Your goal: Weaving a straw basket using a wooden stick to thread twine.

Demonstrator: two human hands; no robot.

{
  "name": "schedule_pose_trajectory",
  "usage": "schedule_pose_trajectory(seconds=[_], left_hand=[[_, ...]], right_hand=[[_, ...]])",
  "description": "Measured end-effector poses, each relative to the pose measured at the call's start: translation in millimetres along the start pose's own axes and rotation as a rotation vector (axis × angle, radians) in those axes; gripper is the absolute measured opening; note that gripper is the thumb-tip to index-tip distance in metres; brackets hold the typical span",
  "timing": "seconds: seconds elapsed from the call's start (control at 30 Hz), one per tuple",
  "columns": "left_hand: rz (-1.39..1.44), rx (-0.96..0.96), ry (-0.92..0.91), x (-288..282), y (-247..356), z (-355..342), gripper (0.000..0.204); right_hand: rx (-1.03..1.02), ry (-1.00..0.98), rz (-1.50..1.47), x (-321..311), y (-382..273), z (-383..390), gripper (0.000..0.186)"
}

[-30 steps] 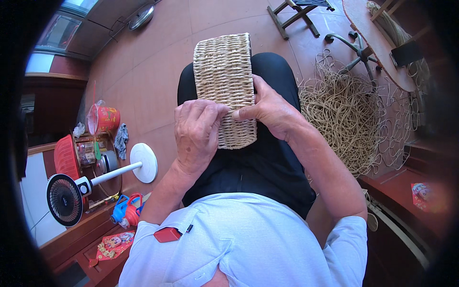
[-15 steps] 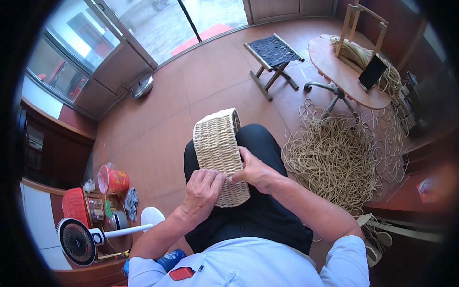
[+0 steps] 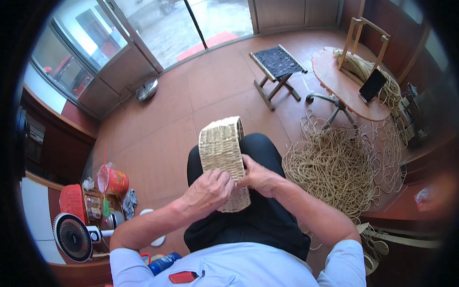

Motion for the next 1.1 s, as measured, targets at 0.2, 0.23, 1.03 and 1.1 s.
schedule_pose_trajectory(seconds=[0.2, 0.23, 1.03, 1.1], left_hand=[[0.028, -0.064, 0.018, 3.0, -1.4, 0.3, 0.009], [0.016, -0.065, 0.020, 4.8, -2.5, 1.4, 0.011], [0.689, -0.553, 0.561, 12.0, -45.0, 63.1, 0.014], [0.696, -0.566, 0.568, 12.5, -44.7, 64.8, 0.015]], right_hand=[[0.010, 0.024, -0.031, 1.2, -3.5, 4.1, 0.099], [0.000, 0.023, -0.007, 1.3, -5.7, 4.1, 0.100], [-0.007, 0.068, -0.051, 8.2, -16.1, 15.8, 0.091], [-0.027, 0.068, -0.048, 8.4, -16.5, 14.5, 0.092]])
Point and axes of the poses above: each hand's wrist, its own z-axis away from the middle knuckle, its own x-axis out of the palm, y = z × x, the point moved 10 cm from there along -z, towards the middle knuckle, and after that the axes turned 14 degrees about z, right-handed, at the moved point
